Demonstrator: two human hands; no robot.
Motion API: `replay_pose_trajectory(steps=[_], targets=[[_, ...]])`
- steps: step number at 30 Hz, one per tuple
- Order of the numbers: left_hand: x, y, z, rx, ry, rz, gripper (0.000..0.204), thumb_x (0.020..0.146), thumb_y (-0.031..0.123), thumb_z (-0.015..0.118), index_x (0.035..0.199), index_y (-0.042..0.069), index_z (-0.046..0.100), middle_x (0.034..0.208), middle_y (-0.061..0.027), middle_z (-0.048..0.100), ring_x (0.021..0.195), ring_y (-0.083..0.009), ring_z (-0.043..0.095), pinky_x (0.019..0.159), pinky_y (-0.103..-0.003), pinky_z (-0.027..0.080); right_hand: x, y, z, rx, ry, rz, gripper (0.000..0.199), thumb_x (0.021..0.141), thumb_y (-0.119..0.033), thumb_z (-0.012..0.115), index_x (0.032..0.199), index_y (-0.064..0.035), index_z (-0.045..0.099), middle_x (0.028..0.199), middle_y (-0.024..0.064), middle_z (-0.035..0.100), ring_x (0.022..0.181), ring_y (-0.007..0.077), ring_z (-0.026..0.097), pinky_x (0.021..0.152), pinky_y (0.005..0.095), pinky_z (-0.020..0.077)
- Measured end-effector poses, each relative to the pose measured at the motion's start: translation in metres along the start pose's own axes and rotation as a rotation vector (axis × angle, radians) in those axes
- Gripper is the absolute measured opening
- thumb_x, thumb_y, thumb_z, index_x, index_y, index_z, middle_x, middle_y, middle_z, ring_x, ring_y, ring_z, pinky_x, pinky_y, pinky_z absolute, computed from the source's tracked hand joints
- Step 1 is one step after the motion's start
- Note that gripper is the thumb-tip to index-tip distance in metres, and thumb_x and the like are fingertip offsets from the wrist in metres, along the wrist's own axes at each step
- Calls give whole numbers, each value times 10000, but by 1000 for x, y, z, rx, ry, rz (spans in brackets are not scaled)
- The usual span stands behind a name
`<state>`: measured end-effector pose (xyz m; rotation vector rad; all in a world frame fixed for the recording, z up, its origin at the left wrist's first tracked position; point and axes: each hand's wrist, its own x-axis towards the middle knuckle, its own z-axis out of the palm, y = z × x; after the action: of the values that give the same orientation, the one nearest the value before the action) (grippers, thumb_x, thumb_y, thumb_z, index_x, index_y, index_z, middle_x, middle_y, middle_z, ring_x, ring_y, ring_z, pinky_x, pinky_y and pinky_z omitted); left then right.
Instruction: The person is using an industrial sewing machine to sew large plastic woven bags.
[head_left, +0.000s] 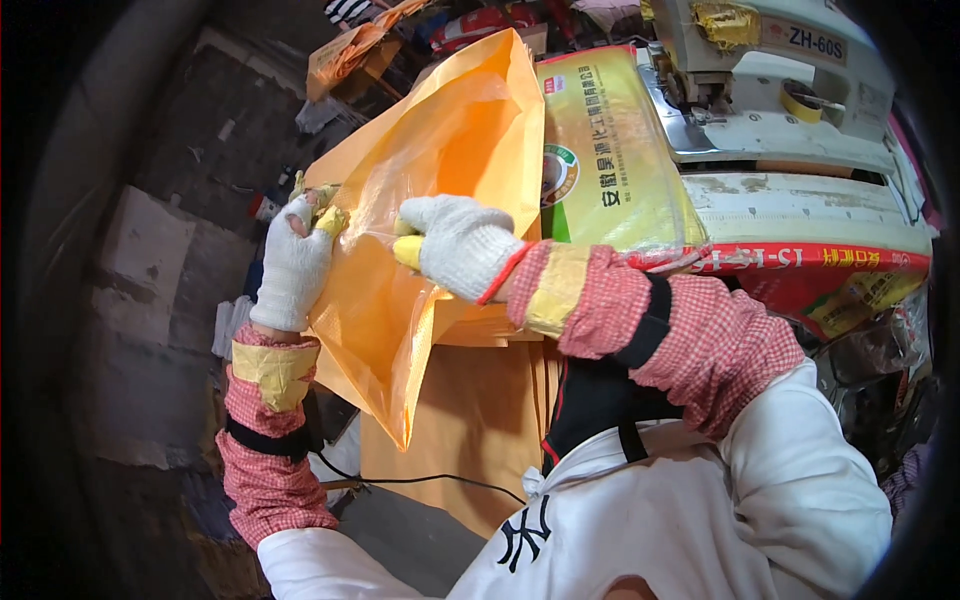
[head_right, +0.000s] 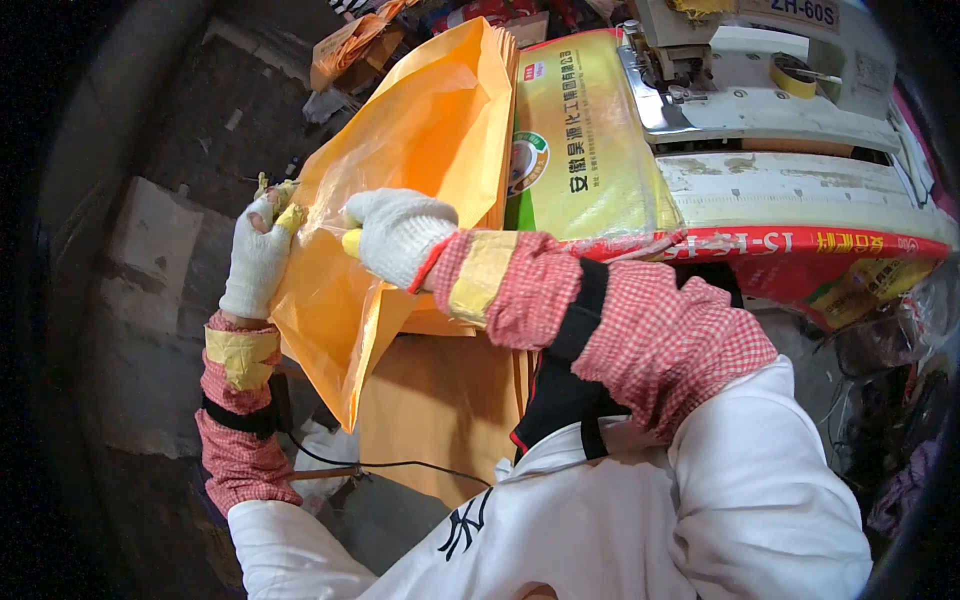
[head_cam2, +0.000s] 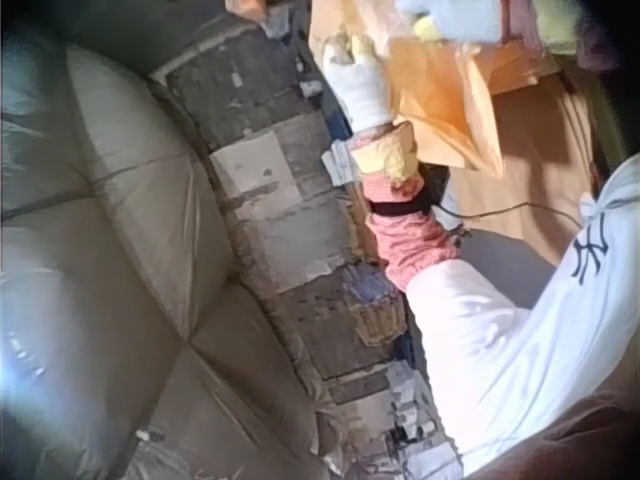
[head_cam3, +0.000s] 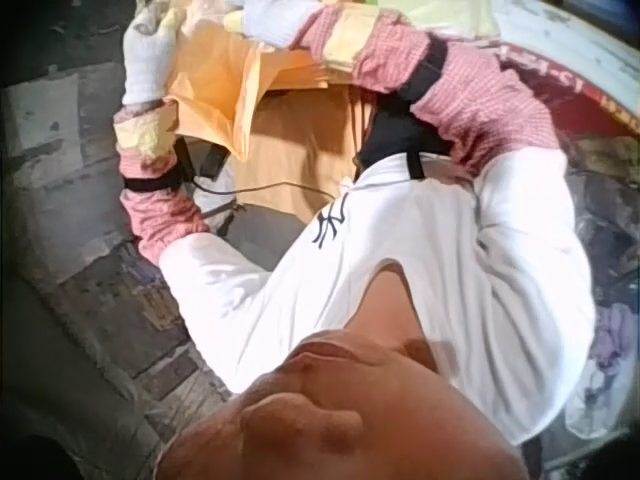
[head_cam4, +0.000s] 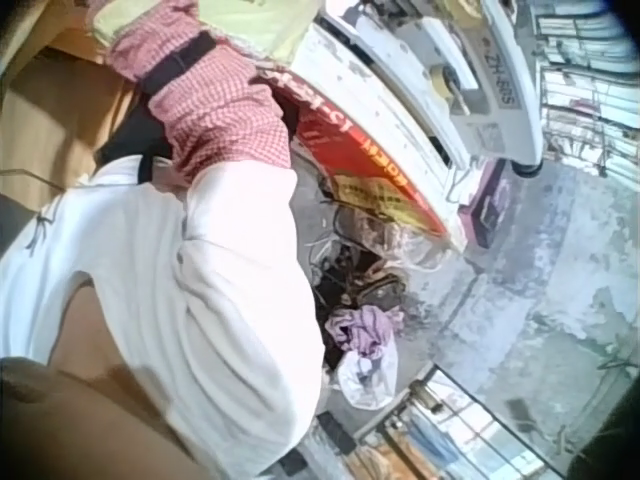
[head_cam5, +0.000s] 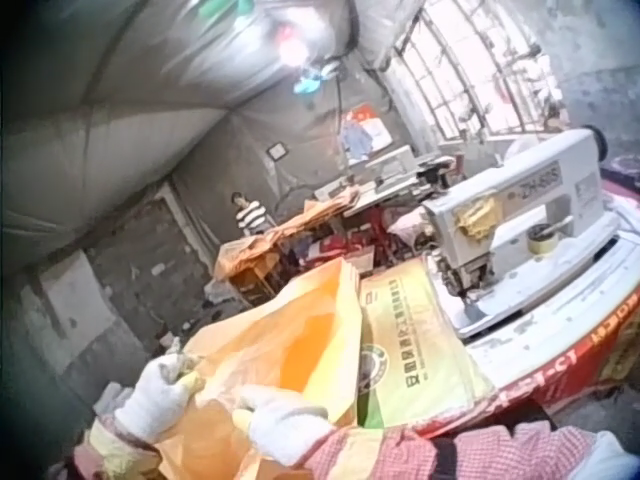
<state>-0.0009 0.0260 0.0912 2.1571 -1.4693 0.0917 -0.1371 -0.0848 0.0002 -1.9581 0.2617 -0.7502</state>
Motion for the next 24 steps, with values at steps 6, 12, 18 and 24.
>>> replay_pose_trajectory(steps=[6,12,18,24], targets=[[-1,16,3,-39,-40,51,260,792,91,577,1009,-52,580,955,-160,619,855,-222,587,783,-280,436,-4,-2,-7,-145,-15,70,266,763,-259,567,939,-60,575,913,175,606,890,354,568,760,424,446],[-15,29,4,51,-171,300,425,761,153,665,1072,-88,506,1006,-178,599,878,-233,579,789,-281,435,-4,-9,3,-11,109,127,269,752,-261,592,904,-40,562,915,191,604,889,357,573,764,421,448],[-14,22,-3,177,-142,-27,327,727,135,686,950,-66,555,850,-197,599,788,-284,591,702,-328,450,-2,-12,2,-74,88,-5,320,767,-314,610,922,-39,557,885,183,604,837,349,580,713,415,455],[-10,20,0,370,-132,152,207,741,-48,575,948,-42,569,835,-74,603,766,-134,552,675,-244,445,12,-8,-11,-476,-82,-73,282,804,-322,523,841,-53,598,799,165,618,787,358,594,690,439,467]])
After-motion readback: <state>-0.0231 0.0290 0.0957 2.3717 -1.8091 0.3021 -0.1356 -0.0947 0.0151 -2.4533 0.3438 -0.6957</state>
